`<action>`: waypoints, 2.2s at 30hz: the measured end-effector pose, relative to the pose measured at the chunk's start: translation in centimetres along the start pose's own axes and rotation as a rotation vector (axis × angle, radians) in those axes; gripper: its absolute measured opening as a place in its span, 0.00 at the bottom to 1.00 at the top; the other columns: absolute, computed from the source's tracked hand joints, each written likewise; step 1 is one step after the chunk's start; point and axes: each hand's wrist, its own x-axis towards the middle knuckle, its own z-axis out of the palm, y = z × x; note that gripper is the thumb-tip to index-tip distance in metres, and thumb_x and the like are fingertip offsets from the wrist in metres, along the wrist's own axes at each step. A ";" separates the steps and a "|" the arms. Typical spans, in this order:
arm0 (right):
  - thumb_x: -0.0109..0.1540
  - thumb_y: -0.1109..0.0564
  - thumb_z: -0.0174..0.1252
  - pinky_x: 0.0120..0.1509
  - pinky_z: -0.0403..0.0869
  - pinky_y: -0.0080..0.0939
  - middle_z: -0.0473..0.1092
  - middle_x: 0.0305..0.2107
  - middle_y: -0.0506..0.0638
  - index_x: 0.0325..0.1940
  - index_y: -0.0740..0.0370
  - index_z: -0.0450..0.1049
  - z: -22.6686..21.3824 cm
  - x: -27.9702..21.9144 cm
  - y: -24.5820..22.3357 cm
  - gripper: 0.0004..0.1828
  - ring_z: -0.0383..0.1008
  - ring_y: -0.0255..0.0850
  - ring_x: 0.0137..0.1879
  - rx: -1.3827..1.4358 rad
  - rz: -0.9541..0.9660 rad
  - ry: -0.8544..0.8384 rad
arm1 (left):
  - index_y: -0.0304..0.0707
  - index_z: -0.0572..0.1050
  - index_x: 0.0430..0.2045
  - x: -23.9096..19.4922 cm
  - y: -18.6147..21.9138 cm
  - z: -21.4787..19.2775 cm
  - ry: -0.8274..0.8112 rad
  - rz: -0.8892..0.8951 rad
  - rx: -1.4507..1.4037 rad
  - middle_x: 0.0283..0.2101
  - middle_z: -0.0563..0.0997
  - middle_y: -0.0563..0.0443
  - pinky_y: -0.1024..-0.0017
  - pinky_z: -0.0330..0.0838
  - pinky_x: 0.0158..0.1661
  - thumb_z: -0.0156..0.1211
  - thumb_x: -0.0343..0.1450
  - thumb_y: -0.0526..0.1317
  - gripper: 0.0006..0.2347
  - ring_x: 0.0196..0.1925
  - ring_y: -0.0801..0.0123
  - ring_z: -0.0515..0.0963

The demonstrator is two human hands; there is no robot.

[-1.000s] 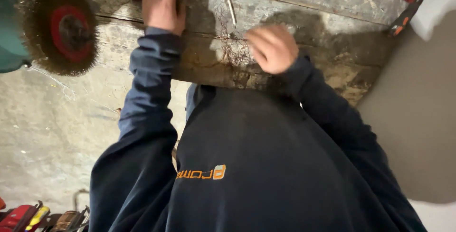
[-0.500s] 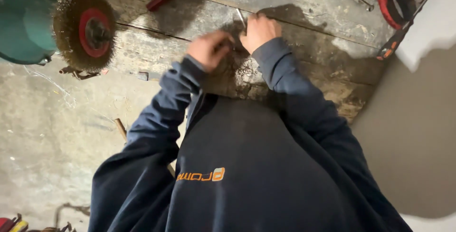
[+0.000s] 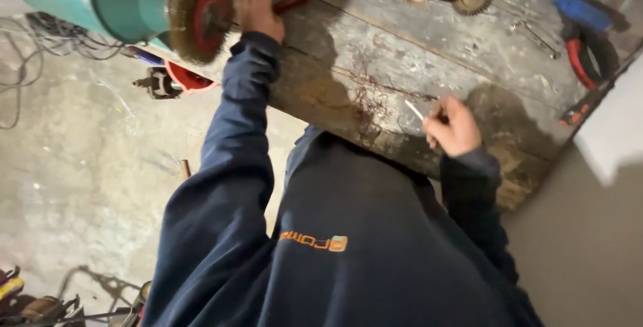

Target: The recorder is disassembling an electrical component to extract and organize copper wire in a workshop.

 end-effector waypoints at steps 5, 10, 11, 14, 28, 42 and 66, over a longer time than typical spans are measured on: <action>0.63 0.65 0.56 0.31 0.70 0.33 0.72 0.28 0.50 0.49 0.65 0.65 -0.5 -2.7 3.9 0.11 0.72 0.34 0.27 0.102 -0.098 0.024 | 0.45 0.69 0.64 -0.5 1.2 -3.4 0.010 0.106 0.047 0.58 0.77 0.35 0.46 0.67 0.58 0.61 0.67 0.34 0.27 0.59 0.37 0.72; 0.64 0.63 0.57 0.37 0.70 0.32 0.73 0.32 0.49 0.55 0.66 0.69 -0.4 -4.8 5.1 0.15 0.72 0.33 0.34 0.167 -0.074 0.143 | 0.47 0.71 0.63 -2.9 3.1 -6.5 -0.082 0.033 0.015 0.50 0.81 0.36 0.52 0.75 0.50 0.61 0.74 0.37 0.21 0.49 0.40 0.79; 0.64 0.63 0.57 0.37 0.69 0.32 0.73 0.31 0.49 0.56 0.66 0.70 -0.4 -4.9 5.4 0.16 0.71 0.33 0.34 0.131 -0.071 0.182 | 0.46 0.71 0.63 -3.5 3.4 -6.9 -0.087 0.057 0.013 0.50 0.81 0.36 0.53 0.76 0.48 0.60 0.74 0.37 0.20 0.47 0.41 0.80; 0.63 0.62 0.57 0.37 0.69 0.31 0.73 0.31 0.48 0.57 0.66 0.71 -0.5 -5.6 6.5 0.17 0.71 0.33 0.33 0.122 -0.061 0.216 | 0.43 0.71 0.63 -6.1 6.9 -8.5 -0.135 0.072 -0.025 0.49 0.82 0.36 0.54 0.77 0.45 0.59 0.74 0.37 0.20 0.44 0.42 0.82; 0.66 0.66 0.53 0.31 0.68 0.31 0.70 0.29 0.47 0.56 0.67 0.71 1.0 -4.0 2.4 0.13 0.69 0.31 0.29 0.019 -0.056 0.132 | 0.43 0.76 0.55 -9.6 9.1 -4.8 -0.175 0.181 -0.153 0.51 0.83 0.44 0.60 0.75 0.57 0.60 0.69 0.32 0.18 0.55 0.52 0.80; 0.65 0.64 0.55 0.35 0.68 0.30 0.72 0.30 0.47 0.57 0.66 0.73 -0.2 -3.8 4.8 0.15 0.69 0.30 0.30 0.041 -0.077 0.132 | 0.39 0.57 0.72 -7.3 11.3 -6.6 -0.466 0.281 0.040 0.75 0.60 0.40 0.47 0.44 0.73 0.50 0.76 0.55 0.31 0.77 0.53 0.56; 0.71 0.60 0.55 0.47 0.75 0.43 0.72 0.43 0.56 0.63 0.77 0.69 2.2 1.3 0.2 0.19 0.73 0.41 0.42 0.454 -0.434 -0.116 | 0.30 0.59 0.69 -4.5 6.5 -7.4 -0.137 -0.082 0.226 0.69 0.67 0.33 0.49 0.59 0.63 0.57 0.71 0.57 0.36 0.65 0.48 0.71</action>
